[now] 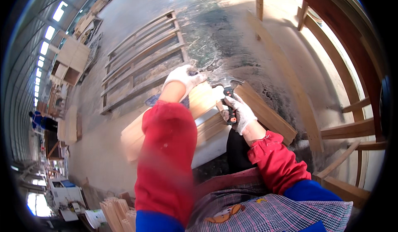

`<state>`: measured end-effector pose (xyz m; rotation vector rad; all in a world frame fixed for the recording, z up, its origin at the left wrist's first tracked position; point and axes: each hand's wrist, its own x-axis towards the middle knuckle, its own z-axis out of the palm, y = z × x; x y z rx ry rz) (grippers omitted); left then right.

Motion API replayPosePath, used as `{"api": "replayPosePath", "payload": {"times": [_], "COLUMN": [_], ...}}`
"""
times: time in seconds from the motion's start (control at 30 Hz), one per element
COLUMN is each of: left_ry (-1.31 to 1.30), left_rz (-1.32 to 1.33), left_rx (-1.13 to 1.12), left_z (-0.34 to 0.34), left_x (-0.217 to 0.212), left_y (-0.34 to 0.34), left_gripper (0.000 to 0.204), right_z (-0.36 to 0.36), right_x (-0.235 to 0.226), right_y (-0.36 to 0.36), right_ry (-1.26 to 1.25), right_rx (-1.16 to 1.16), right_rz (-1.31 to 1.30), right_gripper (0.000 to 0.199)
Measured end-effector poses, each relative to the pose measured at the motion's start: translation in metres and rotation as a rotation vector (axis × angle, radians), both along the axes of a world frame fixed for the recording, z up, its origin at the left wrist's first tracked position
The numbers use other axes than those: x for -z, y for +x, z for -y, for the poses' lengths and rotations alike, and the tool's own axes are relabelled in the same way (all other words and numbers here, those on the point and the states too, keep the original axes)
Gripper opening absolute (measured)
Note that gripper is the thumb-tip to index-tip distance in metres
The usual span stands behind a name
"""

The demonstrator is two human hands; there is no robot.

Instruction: The person joins wooden boards together with a mallet to assemble a frame and then hammers the joints to secure them.

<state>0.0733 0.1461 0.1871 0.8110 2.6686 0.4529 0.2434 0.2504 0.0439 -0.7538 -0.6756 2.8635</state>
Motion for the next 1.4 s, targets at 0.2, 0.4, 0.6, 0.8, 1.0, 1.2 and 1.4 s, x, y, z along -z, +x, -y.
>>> {"api": "replayPosePath", "payload": {"times": [0.2, 0.4, 0.6, 0.8, 1.0, 1.2, 1.4], "left_ry": [-0.006, 0.042, -0.092, 0.916, 0.858, 0.85, 1.181], "left_rz": [0.047, -0.326, -0.813, 0.213, 0.052, 0.013, 0.235], "left_rx": [-0.027, -0.202, -0.23, -0.485, -0.775, -0.863, -0.78], "left_z": [0.0, 0.06, 0.25, 0.283, 0.268, 0.254, 0.268], "left_x": [0.013, -0.003, 0.031, 0.029, 0.047, 0.075, 0.056], "left_y": [-0.025, 0.011, 0.016, 0.031, 0.036, 0.048, 0.091], "left_gripper": [0.051, 0.039, 0.039, 0.048, 0.043, 0.043, 0.047], "right_z": [-0.007, -0.006, -0.006, 0.009, 0.089, 0.115, 0.101], "right_x": [0.015, 0.011, 0.033, -0.032, -0.085, -0.074, -0.086], "right_y": [-0.008, -0.019, -0.022, 0.008, 0.039, 0.019, -0.014], "right_ry": [-0.037, -0.201, -0.101, 0.576, 0.862, 1.167, 1.176], "right_rx": [-0.046, -0.025, 0.141, 0.505, 0.182, 0.037, -0.036], "right_rz": [-0.054, 0.104, 0.01, -0.231, -0.3, -0.16, -0.155], "right_gripper": [0.024, 0.018, 0.012, 0.036, 0.046, 0.046, 0.043]}}
